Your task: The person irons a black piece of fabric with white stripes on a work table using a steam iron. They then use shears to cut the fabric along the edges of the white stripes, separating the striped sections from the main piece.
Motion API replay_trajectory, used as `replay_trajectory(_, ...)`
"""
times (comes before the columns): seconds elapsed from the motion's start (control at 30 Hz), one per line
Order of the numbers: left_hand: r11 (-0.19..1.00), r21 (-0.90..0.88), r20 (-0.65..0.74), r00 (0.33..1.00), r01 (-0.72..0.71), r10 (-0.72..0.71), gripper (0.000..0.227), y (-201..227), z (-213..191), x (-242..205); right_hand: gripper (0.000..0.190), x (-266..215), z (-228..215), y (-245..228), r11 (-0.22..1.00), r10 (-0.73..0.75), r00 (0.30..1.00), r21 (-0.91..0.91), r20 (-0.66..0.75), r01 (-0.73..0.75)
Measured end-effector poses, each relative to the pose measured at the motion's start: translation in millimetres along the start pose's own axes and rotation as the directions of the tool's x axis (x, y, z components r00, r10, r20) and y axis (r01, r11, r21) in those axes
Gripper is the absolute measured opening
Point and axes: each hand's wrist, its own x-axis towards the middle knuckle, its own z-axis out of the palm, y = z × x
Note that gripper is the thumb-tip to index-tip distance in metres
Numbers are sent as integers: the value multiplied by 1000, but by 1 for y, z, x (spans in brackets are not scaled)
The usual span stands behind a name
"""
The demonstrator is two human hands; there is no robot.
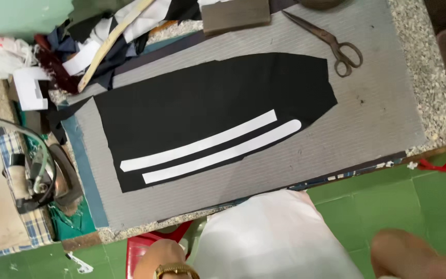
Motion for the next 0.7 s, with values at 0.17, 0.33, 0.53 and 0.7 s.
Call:
replay_trajectory(0.17, 997, -75, 33, 999, 1, 1, 26, -96, 91, -32, 12, 227, 31, 45, 914, 163, 977, -351, -139, -203)
replay_trajectory(0.33, 994, 96, 129, 990, 45, -58, 36, -270, 212, -153, 21, 192, 101, 150, 776, 247, 962, -572, -113, -266)
replay_trajectory(0.53, 822, 568, 335, 923, -38, -188, 75, -353, 270, -225, 68, 118, 156, 176, 696, 276, 936, -717, 219, -37)
replay_trajectory(0.7, 796, 599, 334, 931, -88, -148, 80, -365, 276, -231, 75, 111, 152, 183, 689, 365, 880, -724, 304, -36)
